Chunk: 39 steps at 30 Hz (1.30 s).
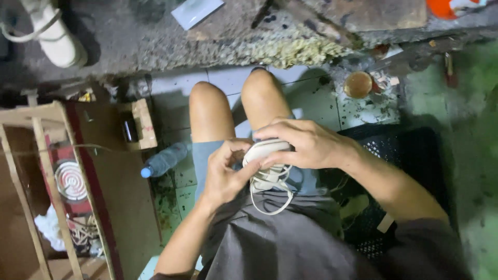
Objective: Assembling the upper straps of a sandal by threading them through the sole and securing them.
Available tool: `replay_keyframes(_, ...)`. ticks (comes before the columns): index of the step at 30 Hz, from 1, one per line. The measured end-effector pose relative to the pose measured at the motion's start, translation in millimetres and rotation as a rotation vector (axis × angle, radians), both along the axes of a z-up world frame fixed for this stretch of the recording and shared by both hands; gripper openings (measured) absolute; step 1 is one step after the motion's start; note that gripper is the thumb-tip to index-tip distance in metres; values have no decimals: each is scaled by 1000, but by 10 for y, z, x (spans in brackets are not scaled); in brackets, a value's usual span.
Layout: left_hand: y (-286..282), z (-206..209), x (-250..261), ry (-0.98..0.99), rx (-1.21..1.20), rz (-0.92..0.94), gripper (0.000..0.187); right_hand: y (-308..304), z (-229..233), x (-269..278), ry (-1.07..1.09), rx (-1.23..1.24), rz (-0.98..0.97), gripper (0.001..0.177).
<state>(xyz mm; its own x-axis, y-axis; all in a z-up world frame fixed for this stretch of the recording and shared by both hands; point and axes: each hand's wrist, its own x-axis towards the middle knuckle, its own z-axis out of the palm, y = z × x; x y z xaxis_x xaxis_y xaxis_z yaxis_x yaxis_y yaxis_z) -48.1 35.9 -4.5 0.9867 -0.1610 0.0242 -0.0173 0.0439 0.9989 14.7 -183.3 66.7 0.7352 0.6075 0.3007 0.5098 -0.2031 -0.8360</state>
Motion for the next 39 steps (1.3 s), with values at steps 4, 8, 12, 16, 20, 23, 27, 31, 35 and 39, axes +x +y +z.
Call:
replay_keyframes(4,129,-270,113,5,-71,47,35,168,-392,-63,-6,77,-130,48)
replay_keyframes(8,205,-441,271,102,-190,-28,61,314,-765,6,-19,174,-251,47)
replay_keyframes(12,294,-363,422,-174,53,-75,44,289,-854,86,4,163,-215,46)
replay_keyframes(16,199,-302,484,-190,67,-40,38,259,-867,86,-25,84,-195,41)
replay_keyframes(20,170,-274,529,-221,132,-28,28,241,-925,81,-162,-2,-219,38)
replay_keyframes(23,155,-258,565,-232,135,-41,29,258,-1026,46,-250,-15,-272,35)
replay_keyframes(27,119,-225,590,-264,172,-38,30,313,-912,-3,-440,-157,-361,30)
replay_keyframes(31,97,-197,585,-258,196,-71,31,292,-914,-44,-280,-160,-382,36)
replay_keyframes(35,67,-237,586,-275,192,-96,30,180,-982,-10,-150,-297,-264,34)
replay_keyframes(39,100,-295,621,-325,183,-90,25,172,-1124,13,-67,-197,-216,26)
